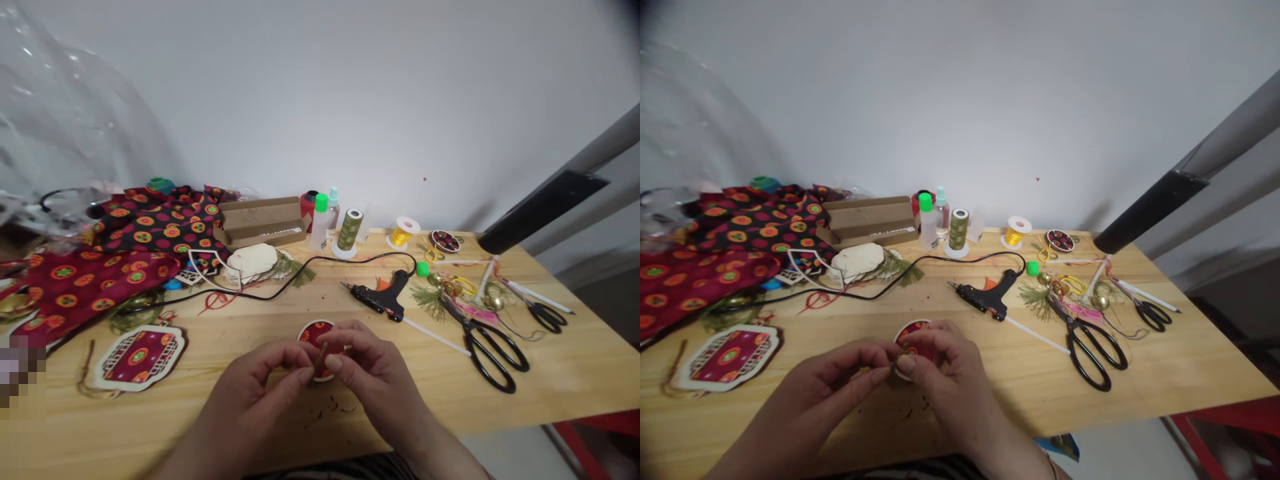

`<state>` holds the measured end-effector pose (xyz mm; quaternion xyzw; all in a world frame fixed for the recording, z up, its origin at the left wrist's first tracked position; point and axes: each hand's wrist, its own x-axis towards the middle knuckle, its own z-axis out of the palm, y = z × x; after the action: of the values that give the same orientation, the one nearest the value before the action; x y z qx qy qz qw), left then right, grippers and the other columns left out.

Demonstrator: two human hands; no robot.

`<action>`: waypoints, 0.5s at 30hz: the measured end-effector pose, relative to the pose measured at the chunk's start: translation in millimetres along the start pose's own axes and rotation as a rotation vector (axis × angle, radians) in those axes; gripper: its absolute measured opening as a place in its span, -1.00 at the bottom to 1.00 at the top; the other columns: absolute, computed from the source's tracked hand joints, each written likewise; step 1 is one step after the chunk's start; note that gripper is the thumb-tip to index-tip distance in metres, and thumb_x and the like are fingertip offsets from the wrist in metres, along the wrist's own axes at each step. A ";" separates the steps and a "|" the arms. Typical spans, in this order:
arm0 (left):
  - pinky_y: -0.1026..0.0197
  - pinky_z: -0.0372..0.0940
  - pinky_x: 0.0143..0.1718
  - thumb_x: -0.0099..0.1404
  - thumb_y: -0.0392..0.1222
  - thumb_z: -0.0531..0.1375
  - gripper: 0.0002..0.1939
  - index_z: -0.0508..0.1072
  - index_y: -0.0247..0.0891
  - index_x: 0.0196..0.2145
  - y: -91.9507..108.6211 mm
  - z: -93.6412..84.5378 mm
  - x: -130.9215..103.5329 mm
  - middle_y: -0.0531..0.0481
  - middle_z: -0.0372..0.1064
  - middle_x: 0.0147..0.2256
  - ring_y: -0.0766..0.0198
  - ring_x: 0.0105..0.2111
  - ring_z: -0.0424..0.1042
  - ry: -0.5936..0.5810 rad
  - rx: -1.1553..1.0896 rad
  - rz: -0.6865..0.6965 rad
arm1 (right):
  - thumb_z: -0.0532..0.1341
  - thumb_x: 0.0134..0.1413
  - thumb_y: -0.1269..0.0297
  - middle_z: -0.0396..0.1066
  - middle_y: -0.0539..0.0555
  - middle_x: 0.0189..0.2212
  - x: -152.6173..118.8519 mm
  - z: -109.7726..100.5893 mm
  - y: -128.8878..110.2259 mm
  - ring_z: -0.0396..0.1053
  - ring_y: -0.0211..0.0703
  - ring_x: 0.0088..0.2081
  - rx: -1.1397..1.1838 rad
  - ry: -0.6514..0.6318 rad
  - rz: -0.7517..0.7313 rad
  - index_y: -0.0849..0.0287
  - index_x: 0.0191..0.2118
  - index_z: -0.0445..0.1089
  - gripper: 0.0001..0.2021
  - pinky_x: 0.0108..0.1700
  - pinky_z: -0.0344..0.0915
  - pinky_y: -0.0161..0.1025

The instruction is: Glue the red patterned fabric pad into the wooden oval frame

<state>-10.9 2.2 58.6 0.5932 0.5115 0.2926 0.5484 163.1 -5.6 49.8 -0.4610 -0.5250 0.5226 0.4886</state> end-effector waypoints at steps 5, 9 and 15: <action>0.19 0.28 -0.10 0.20 -0.10 0.18 -0.88 0.46 -0.16 -0.36 1.1 2.6 -1.7 0.01 0.51 -0.25 0.16 -0.15 0.43 -0.067 -0.148 -0.022 | 0.26 -0.04 0.45 0.33 0.02 -0.39 -1.6 1.3 -2.0 0.34 -0.18 -0.29 -0.064 0.039 -0.052 0.13 -0.50 0.47 -0.89 -0.23 0.29 -0.26; 0.20 0.27 -0.08 0.21 -0.07 0.19 -0.74 0.46 -0.08 -0.13 4.1 5.8 -0.5 0.01 0.49 -0.12 0.18 -0.09 0.41 -0.094 -0.375 -0.029 | 0.27 -0.03 0.48 0.29 0.04 -0.32 -4.7 2.3 -2.6 0.33 -0.15 -0.20 -0.198 0.044 -0.191 0.09 -0.44 0.50 -0.87 -0.13 0.29 -0.21; 0.36 0.15 -0.52 0.13 -0.05 0.26 -0.78 0.56 -0.20 -0.31 2.3 11.3 2.6 0.10 0.36 -0.55 0.40 -0.58 0.22 -0.181 -0.384 -0.159 | 0.28 -0.03 0.48 0.29 0.04 -0.28 -8.0 -0.2 0.4 0.34 -0.14 -0.19 -0.246 0.048 -0.220 0.04 -0.37 0.51 -0.84 -0.14 0.31 -0.19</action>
<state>0.9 0.9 57.7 0.4596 0.4403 0.2863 0.7162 164.0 -13.5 49.1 -0.4695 -0.6203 0.3867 0.4952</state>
